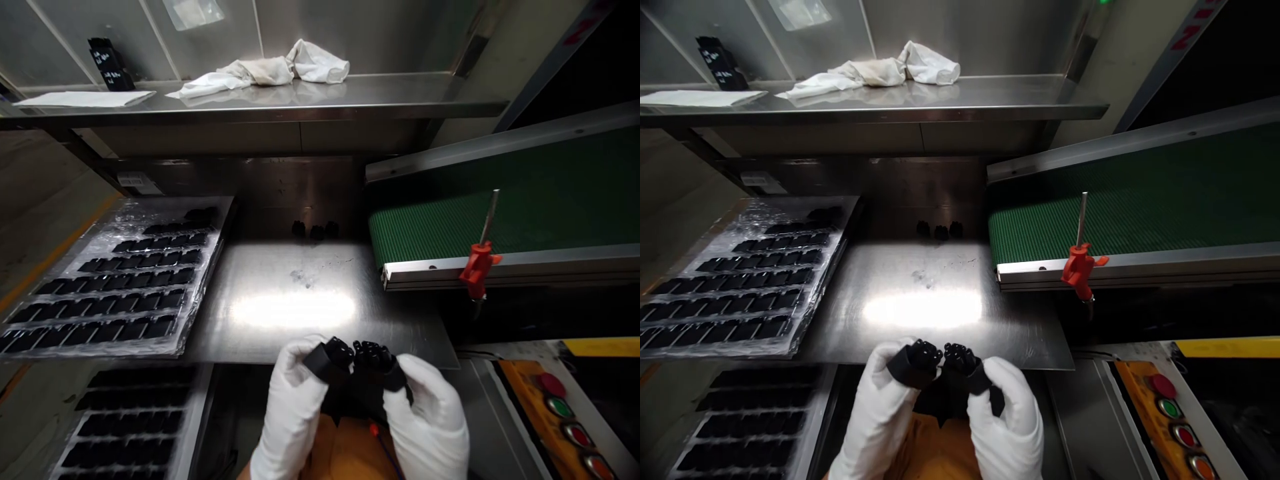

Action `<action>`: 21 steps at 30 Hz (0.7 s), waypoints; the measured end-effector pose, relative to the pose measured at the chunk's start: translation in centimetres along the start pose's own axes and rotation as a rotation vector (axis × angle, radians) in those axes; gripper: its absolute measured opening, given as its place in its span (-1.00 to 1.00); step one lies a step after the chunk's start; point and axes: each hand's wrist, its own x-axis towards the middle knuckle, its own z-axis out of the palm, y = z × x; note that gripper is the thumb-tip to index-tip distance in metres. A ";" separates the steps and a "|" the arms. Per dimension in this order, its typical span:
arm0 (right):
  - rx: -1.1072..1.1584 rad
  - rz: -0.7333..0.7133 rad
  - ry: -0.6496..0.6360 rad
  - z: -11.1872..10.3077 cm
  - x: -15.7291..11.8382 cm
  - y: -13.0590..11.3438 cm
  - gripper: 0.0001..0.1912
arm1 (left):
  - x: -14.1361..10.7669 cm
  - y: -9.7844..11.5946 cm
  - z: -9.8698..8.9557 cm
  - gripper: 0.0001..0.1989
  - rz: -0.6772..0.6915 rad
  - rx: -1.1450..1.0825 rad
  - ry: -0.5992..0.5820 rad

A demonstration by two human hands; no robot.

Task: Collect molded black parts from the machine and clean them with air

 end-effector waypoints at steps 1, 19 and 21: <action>0.079 0.091 -0.019 0.1 0.6 -0.5 -0.69 | 0.4 0.1 -0.2 -0.76 -0.115 -0.122 -0.024; 0.539 0.255 -0.452 -0.2 0.1 -3.9 -0.91 | 1.0 -0.8 -1.9 -0.62 -0.397 -0.684 -0.528; 0.539 0.265 -0.454 -0.4 0.0 -3.6 -0.89 | 1.0 -0.8 -2.0 -0.61 -0.384 -0.667 -0.510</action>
